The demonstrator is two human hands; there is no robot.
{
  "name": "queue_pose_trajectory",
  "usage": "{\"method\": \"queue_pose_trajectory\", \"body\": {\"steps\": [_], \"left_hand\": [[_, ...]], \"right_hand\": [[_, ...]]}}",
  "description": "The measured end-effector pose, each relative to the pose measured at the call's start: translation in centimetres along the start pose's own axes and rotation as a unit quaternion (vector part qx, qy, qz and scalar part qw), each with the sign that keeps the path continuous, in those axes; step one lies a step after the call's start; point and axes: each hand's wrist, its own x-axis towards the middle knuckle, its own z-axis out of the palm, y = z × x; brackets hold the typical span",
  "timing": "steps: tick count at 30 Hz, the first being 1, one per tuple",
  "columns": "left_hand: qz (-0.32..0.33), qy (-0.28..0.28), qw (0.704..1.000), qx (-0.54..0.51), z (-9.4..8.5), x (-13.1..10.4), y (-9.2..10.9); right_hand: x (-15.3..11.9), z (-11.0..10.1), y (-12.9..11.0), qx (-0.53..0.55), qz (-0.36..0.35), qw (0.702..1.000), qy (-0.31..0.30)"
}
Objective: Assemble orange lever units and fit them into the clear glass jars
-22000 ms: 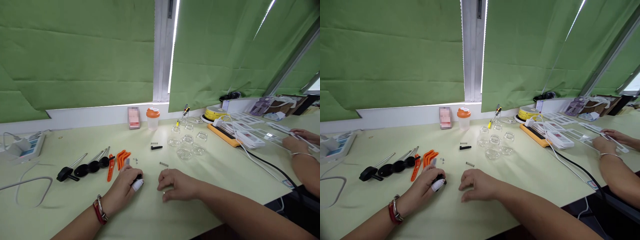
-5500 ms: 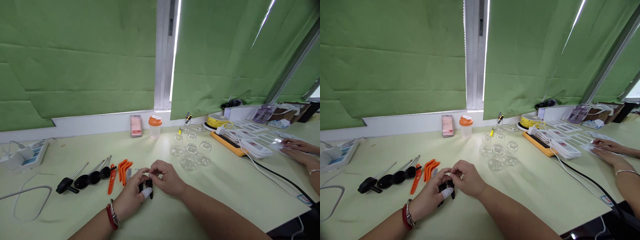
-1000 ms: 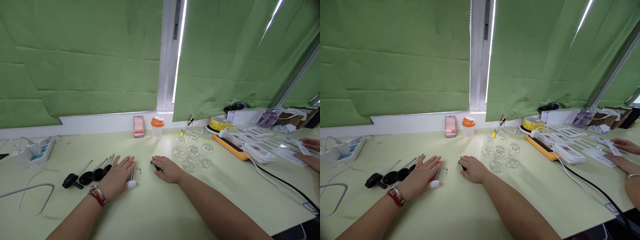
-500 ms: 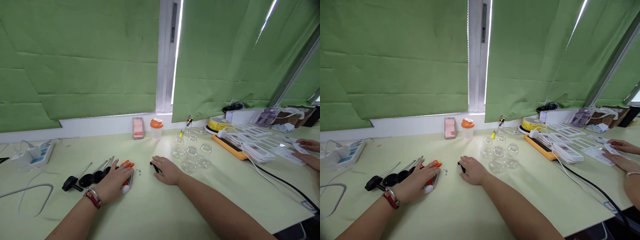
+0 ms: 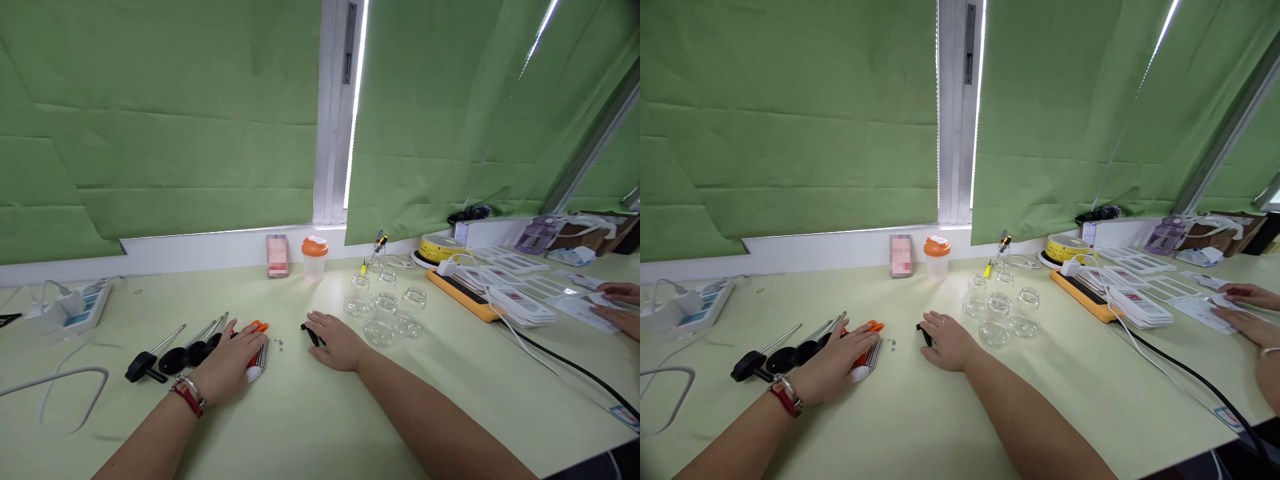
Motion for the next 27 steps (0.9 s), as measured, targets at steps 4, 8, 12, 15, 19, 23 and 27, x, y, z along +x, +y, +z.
{"method": "queue_pose_trajectory", "body": {"steps": [4,8,12,15,19,23,27], "left_hand": [[0.0,-0.003,1.0,0.001,0.3,0.1,-0.2],[-0.001,-0.001,1.0,0.001,0.3,0.2,-0.1],[0.002,-0.002,1.0,0.002,0.3,0.3,0.1],[0.018,-0.007,1.0,0.001,0.6,0.3,-0.3],[0.038,-0.019,0.999,-0.01,0.6,0.1,-0.9],[0.052,-0.016,0.998,0.011,-0.5,-0.3,-0.5],[0.042,-0.015,0.999,0.004,-1.8,-0.6,1.5]], "right_hand": [[0.0,0.1,0.1,0.005,0.002,1.0,-0.003],[0.1,0.1,0.1,0.005,0.001,1.0,-0.004],[0.1,0.2,0.2,0.005,0.0,1.0,-0.003],[0.1,0.2,0.2,0.005,-0.002,1.0,-0.003],[0.2,-0.2,0.0,0.0,-0.007,1.0,-0.024],[0.0,-0.8,-0.5,-0.018,0.001,0.999,-0.045],[-0.9,-1.2,-1.0,-0.026,0.013,0.997,-0.075]]}}
